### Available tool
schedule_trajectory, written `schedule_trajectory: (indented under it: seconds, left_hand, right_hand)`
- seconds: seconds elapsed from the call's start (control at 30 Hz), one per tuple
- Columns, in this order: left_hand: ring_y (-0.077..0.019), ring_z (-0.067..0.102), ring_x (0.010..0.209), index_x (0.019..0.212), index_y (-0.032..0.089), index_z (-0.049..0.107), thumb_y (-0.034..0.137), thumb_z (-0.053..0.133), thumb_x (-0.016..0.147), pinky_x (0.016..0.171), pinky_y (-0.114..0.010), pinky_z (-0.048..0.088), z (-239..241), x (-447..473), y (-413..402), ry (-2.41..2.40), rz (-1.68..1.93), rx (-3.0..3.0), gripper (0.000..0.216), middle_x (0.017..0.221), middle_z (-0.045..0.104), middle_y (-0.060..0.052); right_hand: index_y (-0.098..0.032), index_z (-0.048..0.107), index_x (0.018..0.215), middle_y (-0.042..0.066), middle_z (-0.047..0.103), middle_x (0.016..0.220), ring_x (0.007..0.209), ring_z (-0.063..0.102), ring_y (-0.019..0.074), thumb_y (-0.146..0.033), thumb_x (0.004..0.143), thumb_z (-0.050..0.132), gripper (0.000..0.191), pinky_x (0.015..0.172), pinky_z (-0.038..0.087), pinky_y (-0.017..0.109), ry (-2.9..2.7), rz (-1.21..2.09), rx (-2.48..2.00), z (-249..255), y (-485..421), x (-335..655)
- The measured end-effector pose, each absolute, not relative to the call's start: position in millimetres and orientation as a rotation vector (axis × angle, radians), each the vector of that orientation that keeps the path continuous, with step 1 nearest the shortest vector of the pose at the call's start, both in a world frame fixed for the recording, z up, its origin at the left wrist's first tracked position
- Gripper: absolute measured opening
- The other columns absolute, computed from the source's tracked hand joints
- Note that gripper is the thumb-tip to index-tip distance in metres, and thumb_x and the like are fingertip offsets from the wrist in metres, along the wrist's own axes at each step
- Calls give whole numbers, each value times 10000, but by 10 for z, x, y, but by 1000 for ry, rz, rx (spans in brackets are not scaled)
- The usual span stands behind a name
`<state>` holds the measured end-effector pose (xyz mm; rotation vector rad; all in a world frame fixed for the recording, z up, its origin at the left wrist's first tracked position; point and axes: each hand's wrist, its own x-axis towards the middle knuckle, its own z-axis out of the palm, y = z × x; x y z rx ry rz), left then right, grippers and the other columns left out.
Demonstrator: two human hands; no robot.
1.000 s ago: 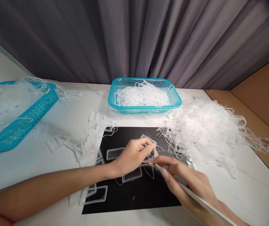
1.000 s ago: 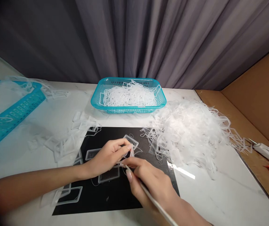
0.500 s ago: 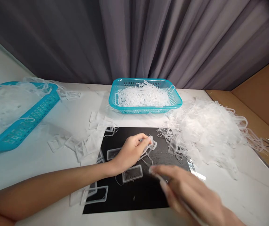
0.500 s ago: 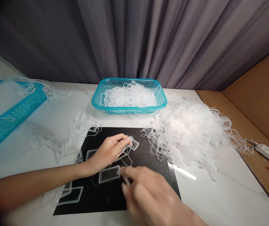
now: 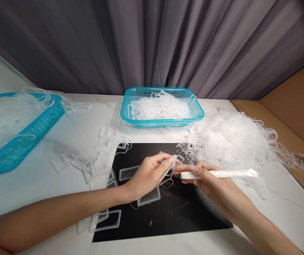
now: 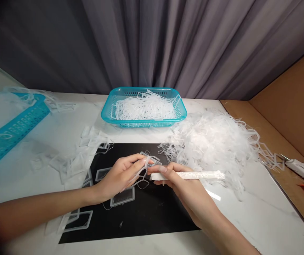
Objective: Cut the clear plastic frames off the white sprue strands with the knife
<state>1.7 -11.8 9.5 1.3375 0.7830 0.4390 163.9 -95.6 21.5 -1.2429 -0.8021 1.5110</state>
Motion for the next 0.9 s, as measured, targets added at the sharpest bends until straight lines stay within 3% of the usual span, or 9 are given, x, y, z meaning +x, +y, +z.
schedule_trajectory:
  seconds: [0.3, 0.67, 0.9]
  left_hand:
    - [-45, 230, 372, 963, 139, 643, 403, 464, 888, 361, -192, 153, 55, 10, -129, 804, 463, 1418, 328, 432, 286, 92]
    - [-46, 221, 367, 1044, 139, 630, 411, 458, 890, 366, -190, 168, 36, -2, -125, 801, 443, 1428, 356, 427, 284, 102]
    - [-51, 252, 331, 977, 156, 613, 425, 459, 875, 351, -184, 184, 41, 2, -105, 878, 400, 1484, 326, 397, 316, 103]
  right_hand:
    - [-198, 563, 665, 25, 686, 878, 1027, 607, 216, -334, 850, 580, 231, 875, 488, 353, -660, 1459, -1164, 144, -960, 1570]
    - [-199, 544, 673, 25, 686, 853, 980, 625, 220, -347, 861, 572, 240, 867, 466, 368, -649, 1439, -1198, 121, -973, 1543]
    - [-200, 555, 679, 29, 688, 870, 968, 621, 213, -365, 853, 577, 241, 839, 447, 338, -673, 1409, -1256, 107, -964, 1539]
